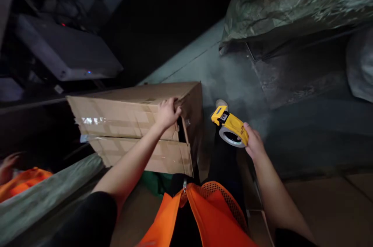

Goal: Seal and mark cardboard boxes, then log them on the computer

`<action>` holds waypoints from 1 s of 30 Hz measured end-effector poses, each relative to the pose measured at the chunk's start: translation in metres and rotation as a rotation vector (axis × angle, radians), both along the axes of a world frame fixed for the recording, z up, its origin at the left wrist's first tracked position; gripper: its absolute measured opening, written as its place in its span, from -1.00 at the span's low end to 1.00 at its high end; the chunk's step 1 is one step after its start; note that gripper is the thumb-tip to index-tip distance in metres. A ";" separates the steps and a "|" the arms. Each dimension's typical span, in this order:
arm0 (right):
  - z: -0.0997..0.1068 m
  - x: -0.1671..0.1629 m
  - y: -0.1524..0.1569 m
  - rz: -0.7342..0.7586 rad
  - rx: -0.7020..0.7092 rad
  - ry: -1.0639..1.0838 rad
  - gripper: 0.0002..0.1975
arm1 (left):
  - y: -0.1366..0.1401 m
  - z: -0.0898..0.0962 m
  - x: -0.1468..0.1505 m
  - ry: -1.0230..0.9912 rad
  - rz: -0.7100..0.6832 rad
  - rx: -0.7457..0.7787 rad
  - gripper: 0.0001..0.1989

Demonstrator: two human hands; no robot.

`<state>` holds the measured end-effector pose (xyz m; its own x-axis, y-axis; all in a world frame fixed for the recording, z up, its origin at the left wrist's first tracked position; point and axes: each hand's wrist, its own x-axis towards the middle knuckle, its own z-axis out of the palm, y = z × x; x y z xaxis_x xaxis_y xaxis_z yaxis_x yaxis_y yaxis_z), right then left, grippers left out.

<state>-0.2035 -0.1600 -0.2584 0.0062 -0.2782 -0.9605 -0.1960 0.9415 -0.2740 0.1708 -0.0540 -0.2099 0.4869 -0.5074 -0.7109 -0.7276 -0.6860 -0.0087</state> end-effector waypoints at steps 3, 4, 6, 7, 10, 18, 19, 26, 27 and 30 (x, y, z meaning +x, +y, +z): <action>0.004 0.002 0.042 -0.051 0.018 0.011 -0.41 | 0.003 -0.005 -0.026 0.008 0.004 -0.081 -0.55; 0.001 0.003 0.054 -0.066 0.011 0.009 -0.44 | 0.000 -0.009 -0.030 0.016 -0.006 -0.101 -0.55; -0.010 0.008 0.072 -0.074 -0.012 -0.024 -0.48 | -0.009 -0.017 -0.030 0.038 -0.043 -0.120 -0.56; -0.019 0.011 0.076 -0.070 -0.026 -0.049 -0.48 | -0.014 -0.020 -0.028 0.048 -0.061 -0.119 -0.56; -0.047 0.027 0.069 -0.067 -0.069 -0.107 -0.45 | -0.021 -0.029 -0.017 0.063 -0.087 -0.103 -0.52; -0.104 0.070 -0.017 0.013 -0.063 -0.106 -0.42 | -0.036 -0.024 0.008 0.182 0.062 -0.300 -0.61; -0.107 0.074 -0.026 0.026 -0.052 -0.109 -0.42 | -0.037 -0.019 0.008 0.205 0.106 -0.375 -0.67; -0.104 0.111 -0.067 0.077 -0.019 -0.179 -0.43 | 0.048 0.021 -0.054 0.152 0.891 -0.514 -0.69; -0.102 0.118 -0.074 0.099 -0.022 -0.189 -0.43 | 0.074 0.026 -0.067 0.096 1.028 -0.457 -0.63; -0.088 0.146 -0.093 0.209 -0.070 -0.222 -0.43 | 0.135 0.043 -0.095 0.142 1.324 -0.292 -0.44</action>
